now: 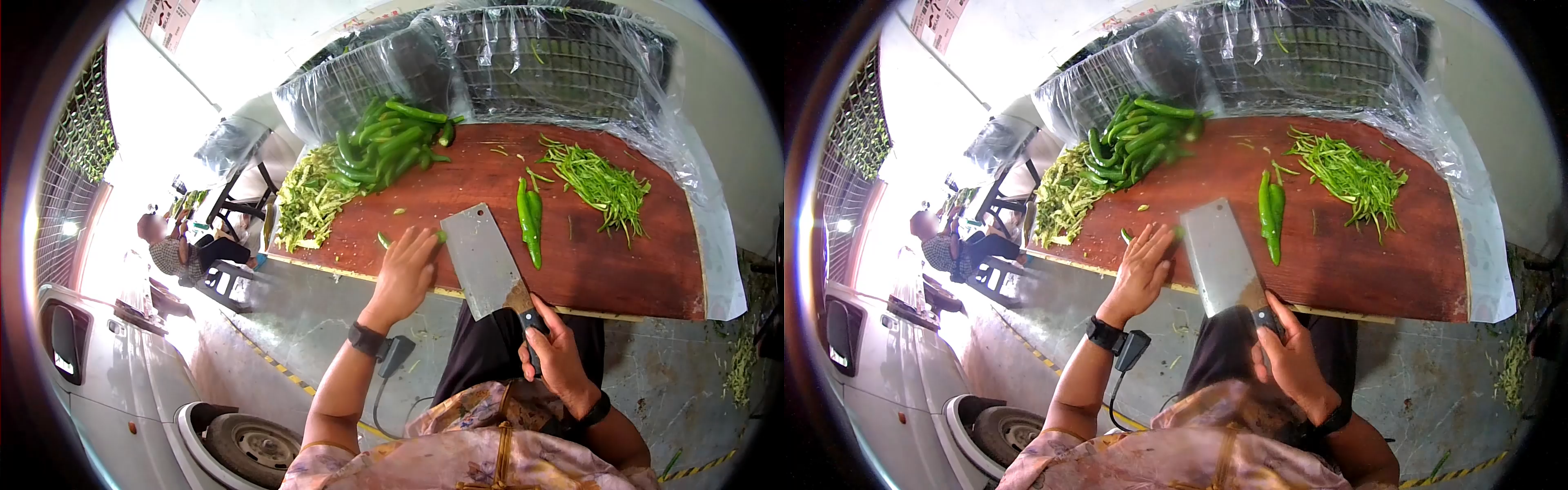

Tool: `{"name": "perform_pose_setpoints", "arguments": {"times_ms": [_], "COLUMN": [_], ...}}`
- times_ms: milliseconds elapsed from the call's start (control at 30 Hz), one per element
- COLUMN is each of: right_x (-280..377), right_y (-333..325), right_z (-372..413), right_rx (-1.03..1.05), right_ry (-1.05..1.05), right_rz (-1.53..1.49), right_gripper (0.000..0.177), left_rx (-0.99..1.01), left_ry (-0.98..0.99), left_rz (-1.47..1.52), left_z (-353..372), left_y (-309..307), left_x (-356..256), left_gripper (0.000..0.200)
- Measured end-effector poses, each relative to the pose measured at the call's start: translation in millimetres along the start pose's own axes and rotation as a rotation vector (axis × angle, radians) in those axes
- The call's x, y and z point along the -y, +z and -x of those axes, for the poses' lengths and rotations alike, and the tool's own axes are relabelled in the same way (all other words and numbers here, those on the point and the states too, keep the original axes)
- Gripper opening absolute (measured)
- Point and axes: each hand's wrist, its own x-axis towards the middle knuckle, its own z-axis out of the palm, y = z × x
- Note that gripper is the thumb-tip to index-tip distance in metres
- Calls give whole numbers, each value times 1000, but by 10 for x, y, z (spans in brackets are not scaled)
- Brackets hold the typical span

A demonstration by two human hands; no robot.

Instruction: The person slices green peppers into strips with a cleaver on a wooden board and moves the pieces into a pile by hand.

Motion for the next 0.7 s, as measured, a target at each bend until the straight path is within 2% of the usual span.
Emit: {"name": "perform_pose_setpoints", "arguments": {"times_ms": [300, 400, 633, 700], "right_x": [9, -1, -46, -71], "right_y": [109, -11, 216, 220], "right_z": [-219, -24, -261, -264], "right_rx": [41, 99, 65, 69], "right_ry": [-56, 39, 23, 28], "right_rz": [-56, 12, -82, -96], "right_gripper": [58, 58, 58, 58], "left_rx": [-18, -19, -7, -61], "left_ry": [44, 44, 38, 5], "left_rz": [43, 35, 63, 268], "left_z": [9, 12, 27, 70], "left_y": [-4, -6, -18, -39], "left_x": [63, 36, 79, 151], "left_gripper": [53, 54, 57, 57]}}
